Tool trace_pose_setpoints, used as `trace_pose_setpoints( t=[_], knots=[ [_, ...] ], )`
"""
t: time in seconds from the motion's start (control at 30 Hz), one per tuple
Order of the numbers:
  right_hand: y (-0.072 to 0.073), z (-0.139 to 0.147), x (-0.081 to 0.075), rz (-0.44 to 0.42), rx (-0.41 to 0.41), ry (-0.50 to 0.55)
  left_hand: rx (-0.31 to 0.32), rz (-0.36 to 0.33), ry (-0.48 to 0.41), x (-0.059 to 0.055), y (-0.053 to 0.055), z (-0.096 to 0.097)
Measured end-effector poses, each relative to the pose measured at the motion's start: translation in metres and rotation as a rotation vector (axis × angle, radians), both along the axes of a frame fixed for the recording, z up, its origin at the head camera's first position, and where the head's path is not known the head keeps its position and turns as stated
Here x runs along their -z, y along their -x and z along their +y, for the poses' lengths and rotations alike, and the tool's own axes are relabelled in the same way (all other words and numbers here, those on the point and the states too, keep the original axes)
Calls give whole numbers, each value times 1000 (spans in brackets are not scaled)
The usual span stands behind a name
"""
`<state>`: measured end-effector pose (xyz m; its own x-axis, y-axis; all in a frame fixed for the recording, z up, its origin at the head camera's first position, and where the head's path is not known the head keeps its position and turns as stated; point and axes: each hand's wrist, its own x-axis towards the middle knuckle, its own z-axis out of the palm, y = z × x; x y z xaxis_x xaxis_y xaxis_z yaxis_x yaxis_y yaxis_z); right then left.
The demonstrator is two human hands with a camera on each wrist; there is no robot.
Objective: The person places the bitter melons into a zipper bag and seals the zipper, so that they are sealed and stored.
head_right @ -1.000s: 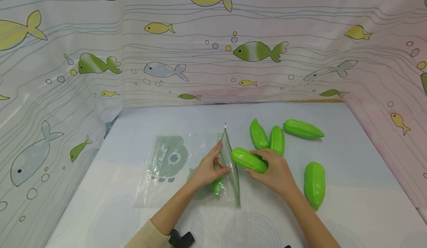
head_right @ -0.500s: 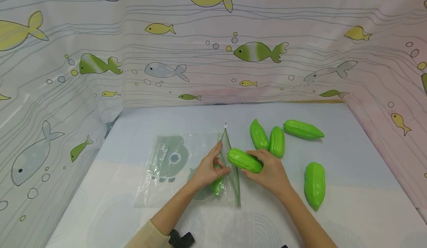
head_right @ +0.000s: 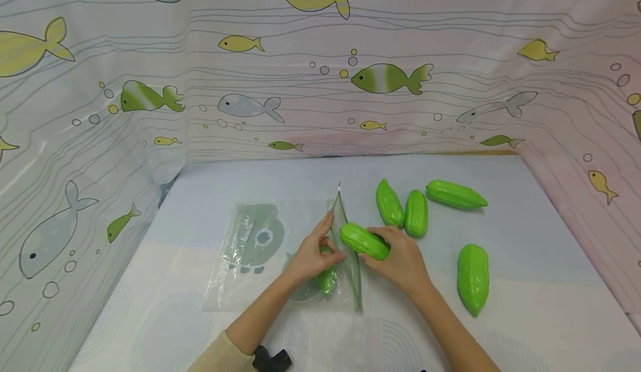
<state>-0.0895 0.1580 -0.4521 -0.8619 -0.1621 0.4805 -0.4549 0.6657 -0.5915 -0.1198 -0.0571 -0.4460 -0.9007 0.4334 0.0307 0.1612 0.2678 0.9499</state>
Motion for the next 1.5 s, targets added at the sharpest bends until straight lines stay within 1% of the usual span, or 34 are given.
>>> trace_pose_setpoints(
  t=[0.13,0.3,0.37,0.5,0.63,0.73,0.87,0.93,1.07,1.23,1.5],
  knots=[
    [-2,-2,1,-55,21,-5,15,-20,-44,-4,-1,2],
    [-4,-6,3,-101,28,-12,39,-44,-89,-30,-10,3],
    [-5,-8,4,-112,31,-17,45,-43,-98,-38,-13,3],
    [-7,-13,7,-136,40,-15,52,-45,-111,-40,-13,5],
    [-10,-17,7,-136,30,20,40,-54,-120,-38,-11,7],
    [-10,-19,6,-139,21,45,25,-66,-125,-26,-7,8],
    [-12,-18,5,-179,15,65,13,-76,-130,-8,0,9],
    [-13,-17,5,-209,7,86,11,-76,-137,-5,1,9],
    [-16,-16,1,-271,-19,157,10,-79,-161,-2,1,8],
    [-19,-15,-2,-327,-80,252,6,-83,-169,-2,1,7],
    [-22,-10,-6,-365,-187,308,-3,-73,-155,-2,1,7]
  ],
)
